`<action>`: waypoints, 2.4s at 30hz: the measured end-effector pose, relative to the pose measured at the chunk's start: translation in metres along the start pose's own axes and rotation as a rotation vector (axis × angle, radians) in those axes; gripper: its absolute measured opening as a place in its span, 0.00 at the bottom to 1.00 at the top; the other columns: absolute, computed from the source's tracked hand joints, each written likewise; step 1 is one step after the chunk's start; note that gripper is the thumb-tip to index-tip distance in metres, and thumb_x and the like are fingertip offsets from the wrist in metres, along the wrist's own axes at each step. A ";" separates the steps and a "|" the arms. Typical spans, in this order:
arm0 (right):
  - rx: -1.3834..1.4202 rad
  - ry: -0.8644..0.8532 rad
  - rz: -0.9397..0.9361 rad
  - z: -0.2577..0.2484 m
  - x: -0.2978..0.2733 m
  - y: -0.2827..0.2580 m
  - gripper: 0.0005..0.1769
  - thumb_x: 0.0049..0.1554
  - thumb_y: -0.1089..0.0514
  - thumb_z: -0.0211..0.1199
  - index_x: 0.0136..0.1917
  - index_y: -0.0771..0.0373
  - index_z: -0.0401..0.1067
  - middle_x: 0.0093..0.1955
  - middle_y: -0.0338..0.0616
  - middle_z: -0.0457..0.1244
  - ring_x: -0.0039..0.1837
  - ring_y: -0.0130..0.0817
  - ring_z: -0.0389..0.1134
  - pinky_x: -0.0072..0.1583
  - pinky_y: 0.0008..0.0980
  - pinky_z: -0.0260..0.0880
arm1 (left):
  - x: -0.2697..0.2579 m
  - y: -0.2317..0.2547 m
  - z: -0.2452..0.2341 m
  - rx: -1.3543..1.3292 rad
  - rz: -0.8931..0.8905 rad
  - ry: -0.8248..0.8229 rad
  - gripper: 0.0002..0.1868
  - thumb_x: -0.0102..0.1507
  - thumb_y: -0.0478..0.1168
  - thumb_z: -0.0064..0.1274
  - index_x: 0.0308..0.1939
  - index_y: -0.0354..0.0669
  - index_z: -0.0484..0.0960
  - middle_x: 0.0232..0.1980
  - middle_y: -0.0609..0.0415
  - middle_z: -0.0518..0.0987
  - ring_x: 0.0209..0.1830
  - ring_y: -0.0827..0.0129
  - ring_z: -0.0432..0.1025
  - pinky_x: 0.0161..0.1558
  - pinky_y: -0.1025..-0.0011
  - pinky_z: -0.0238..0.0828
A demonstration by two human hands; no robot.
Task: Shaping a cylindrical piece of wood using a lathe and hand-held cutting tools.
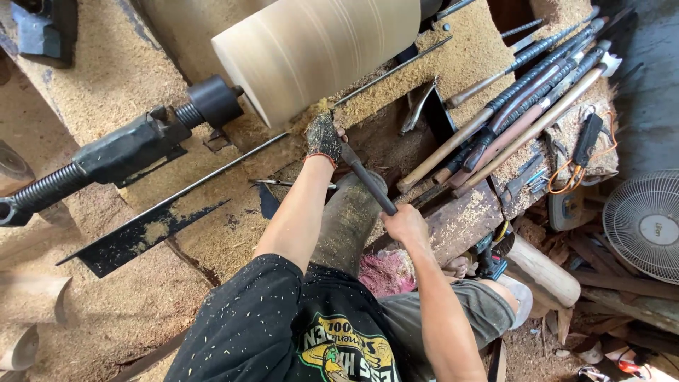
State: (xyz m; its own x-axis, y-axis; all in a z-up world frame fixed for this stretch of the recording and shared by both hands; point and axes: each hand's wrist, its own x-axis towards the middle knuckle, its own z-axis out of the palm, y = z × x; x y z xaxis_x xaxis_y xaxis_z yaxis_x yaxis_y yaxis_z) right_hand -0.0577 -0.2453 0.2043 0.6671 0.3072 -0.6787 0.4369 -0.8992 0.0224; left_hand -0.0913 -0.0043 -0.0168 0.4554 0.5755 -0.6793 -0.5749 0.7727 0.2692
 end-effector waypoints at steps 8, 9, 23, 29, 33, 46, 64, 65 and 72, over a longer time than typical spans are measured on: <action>0.019 -0.084 0.046 0.000 -0.019 -0.013 0.23 0.58 0.38 0.65 0.53 0.57 0.80 0.44 0.49 0.73 0.48 0.43 0.77 0.53 0.48 0.77 | -0.035 0.021 0.002 -0.098 0.053 0.013 0.09 0.69 0.40 0.45 0.38 0.39 0.73 0.23 0.54 0.71 0.17 0.66 0.66 0.20 0.62 0.65; 0.012 -0.084 0.050 -0.001 -0.023 -0.015 0.23 0.58 0.38 0.64 0.53 0.57 0.80 0.44 0.49 0.73 0.48 0.42 0.77 0.54 0.47 0.76 | -0.040 0.022 0.004 -0.046 0.052 0.104 0.08 0.69 0.40 0.44 0.37 0.40 0.72 0.23 0.55 0.70 0.16 0.66 0.65 0.19 0.62 0.65; -0.007 0.040 -0.058 0.032 -0.035 -0.017 0.22 0.54 0.40 0.67 0.53 0.58 0.80 0.49 0.56 0.72 0.55 0.51 0.74 0.59 0.48 0.72 | -0.039 0.030 -0.034 -0.072 0.025 -0.011 0.10 0.69 0.42 0.47 0.41 0.37 0.76 0.24 0.57 0.69 0.17 0.68 0.66 0.21 0.65 0.64; 0.008 0.093 -0.208 0.060 -0.049 -0.010 0.23 0.53 0.41 0.66 0.51 0.60 0.80 0.49 0.60 0.70 0.56 0.57 0.72 0.58 0.51 0.71 | -0.087 0.067 -0.065 -0.133 0.008 -0.100 0.11 0.67 0.45 0.48 0.40 0.41 0.73 0.23 0.59 0.70 0.18 0.68 0.67 0.23 0.65 0.67; -0.044 0.122 -0.369 0.049 -0.093 -0.022 0.24 0.55 0.38 0.64 0.52 0.60 0.75 0.43 0.60 0.70 0.52 0.62 0.71 0.55 0.55 0.69 | -0.152 0.107 -0.092 -0.350 0.025 -0.481 0.12 0.63 0.43 0.48 0.48 0.43 0.78 0.18 0.63 0.68 0.14 0.71 0.65 0.23 0.68 0.68; 0.331 -0.343 -0.250 0.102 -0.068 -0.007 0.26 0.62 0.37 0.53 0.46 0.65 0.70 0.28 0.42 0.62 0.31 0.35 0.65 0.37 0.40 0.66 | -0.140 0.090 -0.075 -0.104 -0.026 -0.174 0.10 0.66 0.37 0.52 0.50 0.36 0.77 0.26 0.60 0.71 0.20 0.74 0.66 0.25 0.69 0.69; 0.276 -0.126 -0.400 0.109 -0.068 -0.011 0.30 0.64 0.35 0.51 0.46 0.66 0.70 0.29 0.54 0.62 0.34 0.44 0.67 0.41 0.44 0.66 | -0.162 0.121 -0.021 0.198 -0.065 0.194 0.14 0.65 0.49 0.62 0.39 0.47 0.76 0.19 0.65 0.67 0.12 0.77 0.60 0.16 0.74 0.58; 0.276 -0.149 -0.371 0.108 -0.069 -0.013 0.30 0.63 0.35 0.51 0.45 0.66 0.71 0.29 0.54 0.62 0.34 0.43 0.67 0.40 0.44 0.66 | -0.159 0.118 -0.023 0.198 -0.062 0.211 0.15 0.65 0.50 0.63 0.38 0.47 0.75 0.19 0.65 0.67 0.12 0.77 0.61 0.16 0.74 0.58; 0.302 -0.149 -0.369 0.109 -0.069 -0.014 0.30 0.63 0.34 0.52 0.45 0.66 0.71 0.29 0.53 0.63 0.35 0.41 0.67 0.40 0.44 0.67 | -0.159 0.119 -0.021 0.165 -0.046 0.220 0.12 0.64 0.46 0.63 0.35 0.49 0.76 0.17 0.64 0.67 0.10 0.75 0.61 0.13 0.73 0.57</action>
State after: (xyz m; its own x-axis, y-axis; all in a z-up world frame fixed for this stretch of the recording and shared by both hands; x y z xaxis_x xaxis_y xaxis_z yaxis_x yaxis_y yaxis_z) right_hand -0.1751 -0.2878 0.1709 0.3977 0.5935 -0.6997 0.4187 -0.7960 -0.4372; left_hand -0.2468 -0.0090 0.1087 0.3098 0.4803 -0.8206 -0.4303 0.8404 0.3294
